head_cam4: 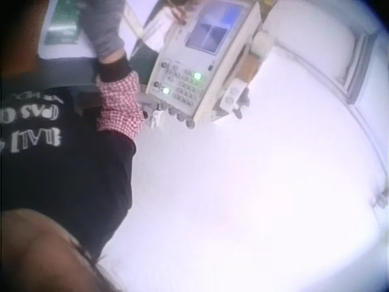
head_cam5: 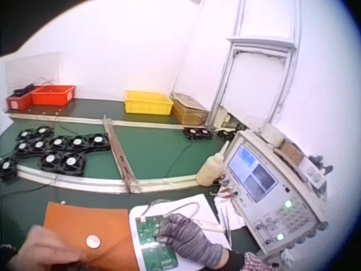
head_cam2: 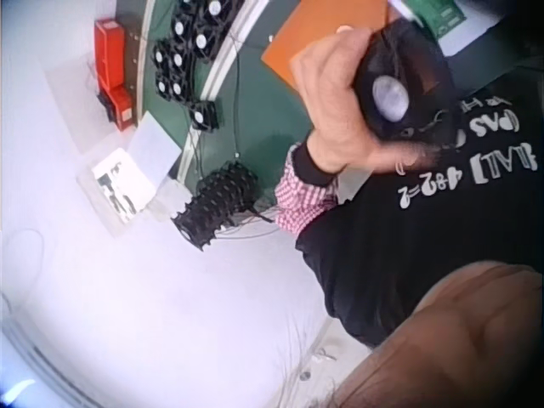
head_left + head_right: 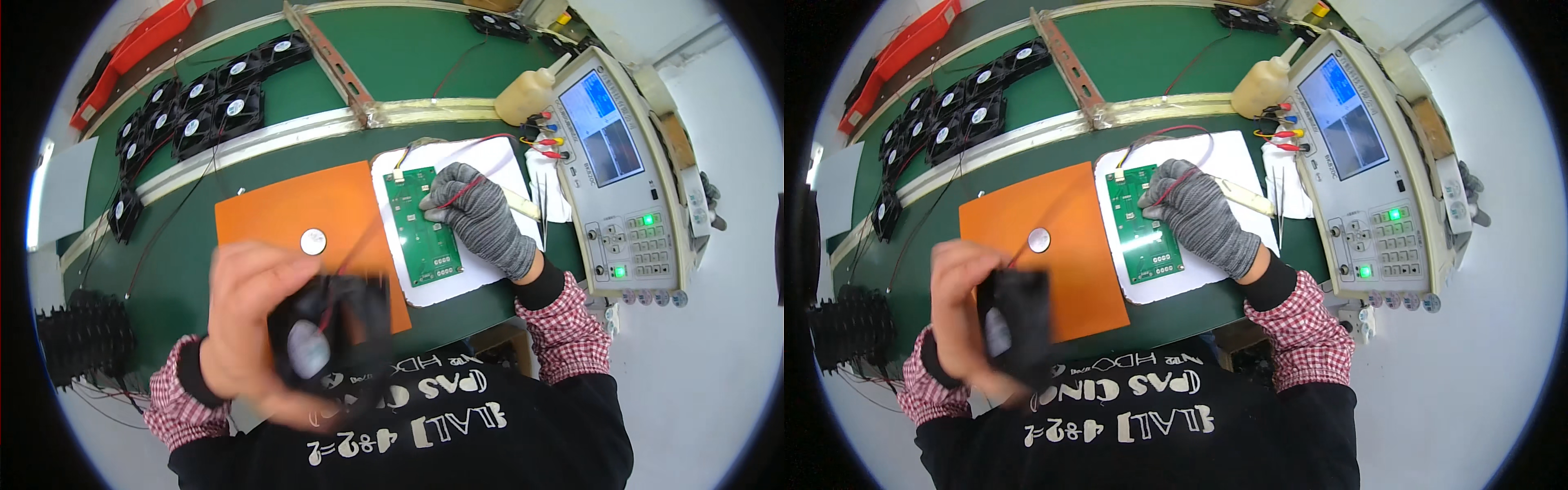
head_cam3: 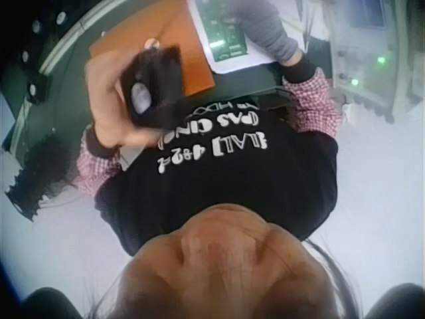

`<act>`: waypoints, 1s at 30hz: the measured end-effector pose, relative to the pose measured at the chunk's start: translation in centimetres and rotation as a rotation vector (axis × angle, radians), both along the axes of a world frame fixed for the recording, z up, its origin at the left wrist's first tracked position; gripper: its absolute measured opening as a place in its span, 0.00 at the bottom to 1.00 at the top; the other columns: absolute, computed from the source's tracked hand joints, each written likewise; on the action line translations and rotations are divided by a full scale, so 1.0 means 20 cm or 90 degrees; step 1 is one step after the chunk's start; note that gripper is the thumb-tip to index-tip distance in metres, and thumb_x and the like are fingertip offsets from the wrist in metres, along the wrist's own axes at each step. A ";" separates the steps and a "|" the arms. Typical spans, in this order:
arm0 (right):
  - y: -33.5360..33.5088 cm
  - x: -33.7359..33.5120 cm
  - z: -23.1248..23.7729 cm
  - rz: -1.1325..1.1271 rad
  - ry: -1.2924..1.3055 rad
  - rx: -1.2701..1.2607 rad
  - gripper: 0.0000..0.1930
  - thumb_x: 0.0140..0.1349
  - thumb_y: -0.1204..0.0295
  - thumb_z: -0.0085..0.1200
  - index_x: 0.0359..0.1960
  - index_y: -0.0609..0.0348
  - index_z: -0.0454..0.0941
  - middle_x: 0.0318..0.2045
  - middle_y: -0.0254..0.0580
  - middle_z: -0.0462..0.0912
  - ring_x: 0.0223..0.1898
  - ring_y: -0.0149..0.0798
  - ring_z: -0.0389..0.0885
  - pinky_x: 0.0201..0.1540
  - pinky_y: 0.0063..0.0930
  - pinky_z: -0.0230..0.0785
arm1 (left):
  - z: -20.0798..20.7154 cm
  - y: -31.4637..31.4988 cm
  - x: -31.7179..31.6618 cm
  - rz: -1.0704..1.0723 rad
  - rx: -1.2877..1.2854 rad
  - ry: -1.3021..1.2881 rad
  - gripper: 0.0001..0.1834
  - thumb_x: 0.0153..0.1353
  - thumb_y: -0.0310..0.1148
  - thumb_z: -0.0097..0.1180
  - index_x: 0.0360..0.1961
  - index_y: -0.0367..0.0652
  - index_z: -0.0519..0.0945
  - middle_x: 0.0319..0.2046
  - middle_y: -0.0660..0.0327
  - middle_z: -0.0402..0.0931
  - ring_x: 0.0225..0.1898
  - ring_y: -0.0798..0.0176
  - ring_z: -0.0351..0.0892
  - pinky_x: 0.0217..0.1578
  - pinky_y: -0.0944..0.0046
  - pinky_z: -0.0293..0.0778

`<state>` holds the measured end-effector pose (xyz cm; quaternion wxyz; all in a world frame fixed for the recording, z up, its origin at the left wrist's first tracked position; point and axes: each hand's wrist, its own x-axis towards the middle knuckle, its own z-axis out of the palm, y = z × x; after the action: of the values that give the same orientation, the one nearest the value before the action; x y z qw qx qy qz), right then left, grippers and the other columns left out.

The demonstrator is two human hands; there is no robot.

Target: The person repeatedly picks up small black cooling fans from a green workbench, connects their wires to a green circuit board, and observes the fan spin. After each test, the person places the fan back on the workbench and repeats the process with another fan.

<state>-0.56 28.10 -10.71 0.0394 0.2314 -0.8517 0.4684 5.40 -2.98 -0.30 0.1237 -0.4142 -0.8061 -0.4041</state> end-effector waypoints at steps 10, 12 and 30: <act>-0.03 0.01 0.03 0.003 0.111 0.125 0.08 0.50 0.73 0.64 0.32 0.58 0.80 0.33 0.43 0.79 0.38 0.45 0.79 0.44 0.37 0.73 | 0.01 0.03 -0.04 0.062 -0.091 0.418 0.36 0.60 0.59 0.56 0.53 0.34 0.72 0.41 0.49 0.78 0.33 0.52 0.80 0.35 0.58 0.74; -0.01 0.01 0.01 0.008 0.121 0.050 0.08 0.52 0.76 0.63 0.34 0.58 0.79 0.33 0.42 0.81 0.38 0.44 0.81 0.43 0.35 0.73 | 0.00 0.17 -0.22 0.070 -0.121 0.434 0.36 0.57 0.58 0.58 0.51 0.34 0.77 0.49 0.43 0.76 0.44 0.49 0.79 0.46 0.53 0.75; -0.07 0.06 0.19 -0.185 0.278 -0.083 0.25 0.59 0.76 0.61 0.58 0.59 0.69 0.51 0.51 0.75 0.51 0.44 0.78 0.46 0.34 0.76 | -0.06 0.23 -1.07 -0.023 -0.103 0.244 0.31 0.37 0.24 0.62 0.49 0.45 0.73 0.47 0.55 0.72 0.53 0.45 0.67 0.55 0.52 0.61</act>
<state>0.64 26.71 -6.97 0.3040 0.1990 -0.8156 0.4504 -15.93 1.65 -1.53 0.2338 -0.5068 -0.7900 -0.2536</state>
